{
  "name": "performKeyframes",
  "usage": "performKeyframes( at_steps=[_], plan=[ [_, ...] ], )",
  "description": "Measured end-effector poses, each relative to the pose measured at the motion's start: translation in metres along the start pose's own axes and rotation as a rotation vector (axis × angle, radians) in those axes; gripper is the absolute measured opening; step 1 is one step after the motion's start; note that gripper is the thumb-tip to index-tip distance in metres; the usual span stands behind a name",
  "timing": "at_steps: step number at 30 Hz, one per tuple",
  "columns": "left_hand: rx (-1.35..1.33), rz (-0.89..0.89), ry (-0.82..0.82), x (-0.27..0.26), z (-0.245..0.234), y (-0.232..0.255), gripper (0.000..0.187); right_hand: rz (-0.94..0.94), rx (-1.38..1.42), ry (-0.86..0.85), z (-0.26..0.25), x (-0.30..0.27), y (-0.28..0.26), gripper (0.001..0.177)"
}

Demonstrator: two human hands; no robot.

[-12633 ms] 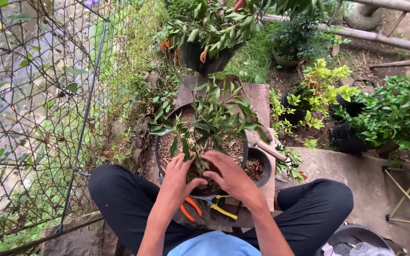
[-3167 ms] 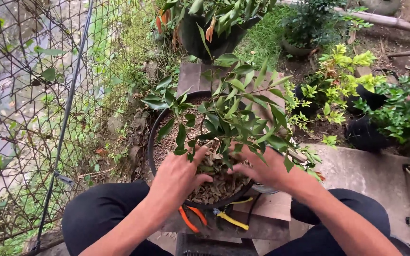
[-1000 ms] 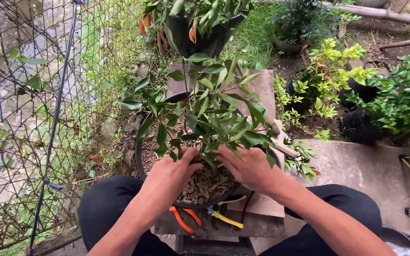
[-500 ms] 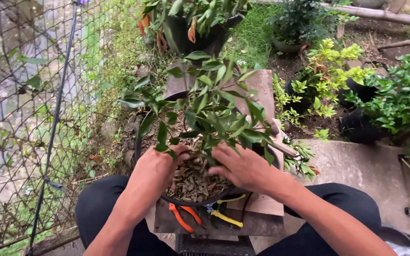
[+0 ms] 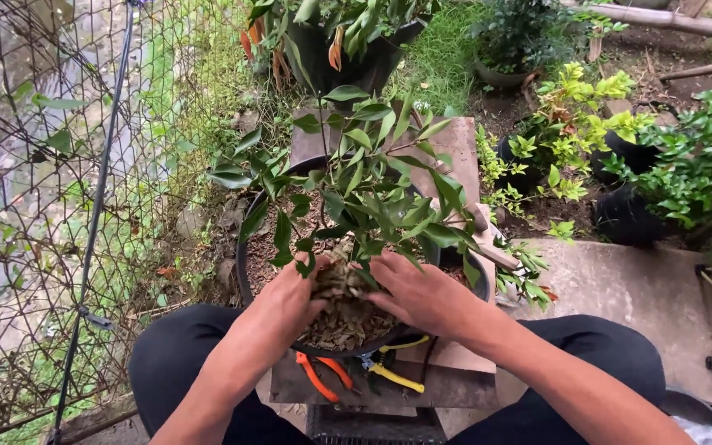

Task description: The person sits cross-legged and spreads dried leaves by hand around the base of a potted plant. They adjust the mulch layer to cover the soil surface evenly.

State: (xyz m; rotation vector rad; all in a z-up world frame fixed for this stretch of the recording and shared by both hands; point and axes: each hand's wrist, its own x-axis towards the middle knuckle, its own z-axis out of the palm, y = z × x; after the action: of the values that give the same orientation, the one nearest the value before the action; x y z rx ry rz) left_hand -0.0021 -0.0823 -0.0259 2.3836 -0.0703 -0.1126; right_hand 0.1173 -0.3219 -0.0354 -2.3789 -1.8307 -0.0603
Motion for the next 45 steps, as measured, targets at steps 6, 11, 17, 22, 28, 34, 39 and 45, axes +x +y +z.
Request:
performKeyframes(
  at_steps=[6, 11, 17, 22, 28, 34, 39, 45],
  plan=[
    [-0.076, 0.045, 0.129, 0.001, -0.03, 0.042, 0.036, -0.202, -0.282, 0.18, -0.016, 0.0, 0.009, 0.016],
    [-0.017, -0.054, 0.062, 0.004, -0.036, 0.042, 0.03, 0.063, 0.288, 0.228, -0.02, 0.007, 0.004, 0.025],
    [-0.119, 0.027, 0.127, 0.007, -0.026, 0.04, 0.035, -0.023, -0.037, 0.234, -0.019, 0.011, 0.002, 0.043],
    [-0.146, 0.137, 0.139, 0.009, -0.027, 0.042, 0.043, -0.091, -0.134, 0.143, -0.035, 0.01, -0.002, 0.036],
    [-0.028, 0.028, 0.128, 0.007, -0.03, 0.039, 0.041, -0.005, 0.184, 0.363, -0.019, 0.003, 0.009, 0.032],
    [0.354, -0.028, -0.131, 0.012, -0.007, 0.031, 0.093, 0.293, 0.195, -0.235, -0.014, 0.008, 0.003, 0.069],
    [0.251, -0.114, -0.2, 0.011, -0.015, 0.046, 0.057, 0.084, 0.157, -0.062, -0.019, -0.001, -0.002, 0.034],
    [0.218, -0.075, -0.022, 0.004, -0.02, 0.033, 0.042, 0.247, 0.431, -0.032, -0.006, -0.005, 0.004, 0.034]
  ],
)
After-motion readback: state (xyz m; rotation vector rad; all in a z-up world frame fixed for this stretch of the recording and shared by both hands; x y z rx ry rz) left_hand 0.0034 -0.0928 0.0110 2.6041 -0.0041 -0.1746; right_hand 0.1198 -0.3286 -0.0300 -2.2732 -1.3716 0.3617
